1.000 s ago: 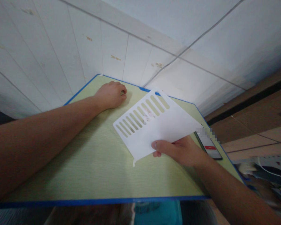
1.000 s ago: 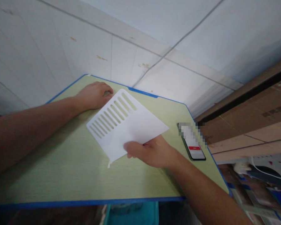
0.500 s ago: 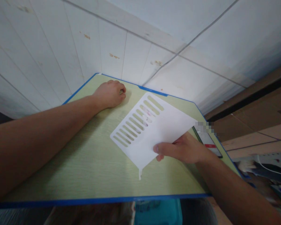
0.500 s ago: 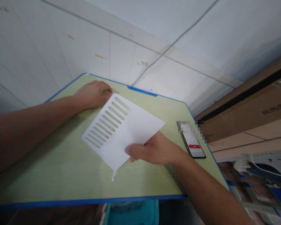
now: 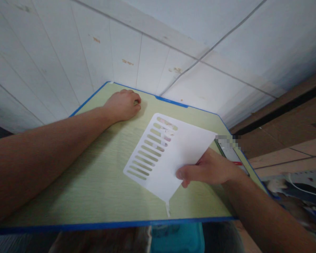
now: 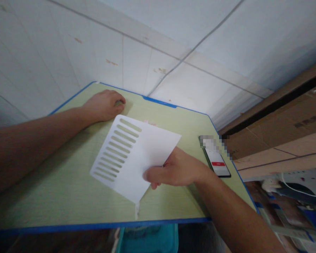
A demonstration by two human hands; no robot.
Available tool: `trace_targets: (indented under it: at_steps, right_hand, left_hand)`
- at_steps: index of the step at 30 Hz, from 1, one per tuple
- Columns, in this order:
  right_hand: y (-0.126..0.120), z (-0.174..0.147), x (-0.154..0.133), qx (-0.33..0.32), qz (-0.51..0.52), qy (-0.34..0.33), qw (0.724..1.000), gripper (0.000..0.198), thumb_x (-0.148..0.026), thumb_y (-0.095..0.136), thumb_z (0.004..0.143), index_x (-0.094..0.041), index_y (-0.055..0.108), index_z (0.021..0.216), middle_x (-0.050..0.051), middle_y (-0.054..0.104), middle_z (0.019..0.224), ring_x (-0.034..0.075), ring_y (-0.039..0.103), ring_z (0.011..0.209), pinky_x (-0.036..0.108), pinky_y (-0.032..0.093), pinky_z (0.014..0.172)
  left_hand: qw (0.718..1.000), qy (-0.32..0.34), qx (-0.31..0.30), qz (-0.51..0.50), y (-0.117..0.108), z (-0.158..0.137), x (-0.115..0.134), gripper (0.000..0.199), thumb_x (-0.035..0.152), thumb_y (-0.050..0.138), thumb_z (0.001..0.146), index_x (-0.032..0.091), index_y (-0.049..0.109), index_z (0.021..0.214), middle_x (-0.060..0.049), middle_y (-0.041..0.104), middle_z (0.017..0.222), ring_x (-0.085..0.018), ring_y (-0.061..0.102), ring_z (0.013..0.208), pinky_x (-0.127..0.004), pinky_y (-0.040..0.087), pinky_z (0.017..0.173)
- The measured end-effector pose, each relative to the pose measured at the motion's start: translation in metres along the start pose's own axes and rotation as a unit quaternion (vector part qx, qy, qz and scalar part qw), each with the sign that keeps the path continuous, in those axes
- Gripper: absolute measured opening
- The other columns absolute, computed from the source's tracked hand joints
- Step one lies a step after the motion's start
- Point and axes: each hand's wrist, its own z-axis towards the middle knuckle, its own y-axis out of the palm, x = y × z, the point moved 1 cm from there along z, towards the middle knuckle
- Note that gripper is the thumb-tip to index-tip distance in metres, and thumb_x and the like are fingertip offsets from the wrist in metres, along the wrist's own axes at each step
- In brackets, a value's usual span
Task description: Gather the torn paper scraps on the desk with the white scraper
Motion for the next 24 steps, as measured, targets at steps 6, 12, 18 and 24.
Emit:
trace_targets:
  at_steps: [6, 12, 18, 24]
  right_hand:
    - [0.0001, -0.0014, 0.0010, -0.025, -0.006, 0.020, 0.999, 0.015, -0.023, 0.095, 0.082, -0.020, 0.083, 0.091, 0.002, 0.084, 0.077, 0.017, 0.077, 0.059, 0.023, 0.067, 0.055]
    - [-0.0011, -0.0015, 0.0012, -0.055, -0.010, 0.016, 0.998, 0.010, -0.022, 0.090, 0.085, -0.020, 0.082, 0.092, 0.001, 0.083, 0.078, 0.015, 0.076, 0.059, 0.022, 0.066, 0.056]
    - [-0.0021, -0.0014, 0.0000, -0.067, -0.022, 0.004, 0.997, 0.008, -0.021, 0.087, 0.087, -0.021, 0.080, 0.091, 0.000, 0.082, 0.075, 0.014, 0.075, 0.057, 0.021, 0.065, 0.056]
    - [0.0001, -0.0033, -0.0038, -0.093, -0.037, 0.000, 0.995, 0.006, -0.017, 0.083, 0.088, -0.021, 0.079, 0.088, -0.002, 0.079, 0.071, 0.014, 0.074, 0.054, 0.020, 0.063, 0.053]
  left_hand:
    - [1.000, 0.001, -0.002, 0.000, 0.0021, 0.0009, -0.0039, 0.051, 0.045, 0.054, 0.106, 0.027, 0.088, 0.139, -0.011, 0.085, 0.148, -0.035, 0.072, 0.148, -0.045, 0.054, 0.128]
    - [1.000, -0.006, -0.006, -0.001, -0.0007, 0.0000, -0.0008, 0.052, 0.043, 0.054, 0.105, 0.025, 0.089, 0.138, -0.012, 0.085, 0.149, -0.036, 0.073, 0.147, -0.045, 0.056, 0.126]
    - [1.000, -0.003, -0.003, -0.002, -0.0007, -0.0007, -0.0008, 0.053, 0.045, 0.055, 0.103, 0.026, 0.088, 0.141, -0.012, 0.085, 0.149, -0.038, 0.072, 0.148, -0.048, 0.054, 0.129]
    - [1.000, 0.003, -0.003, 0.008, 0.0015, 0.0006, -0.0031, 0.053, 0.044, 0.052, 0.105, 0.025, 0.087, 0.139, -0.012, 0.084, 0.148, -0.036, 0.072, 0.146, -0.045, 0.055, 0.126]
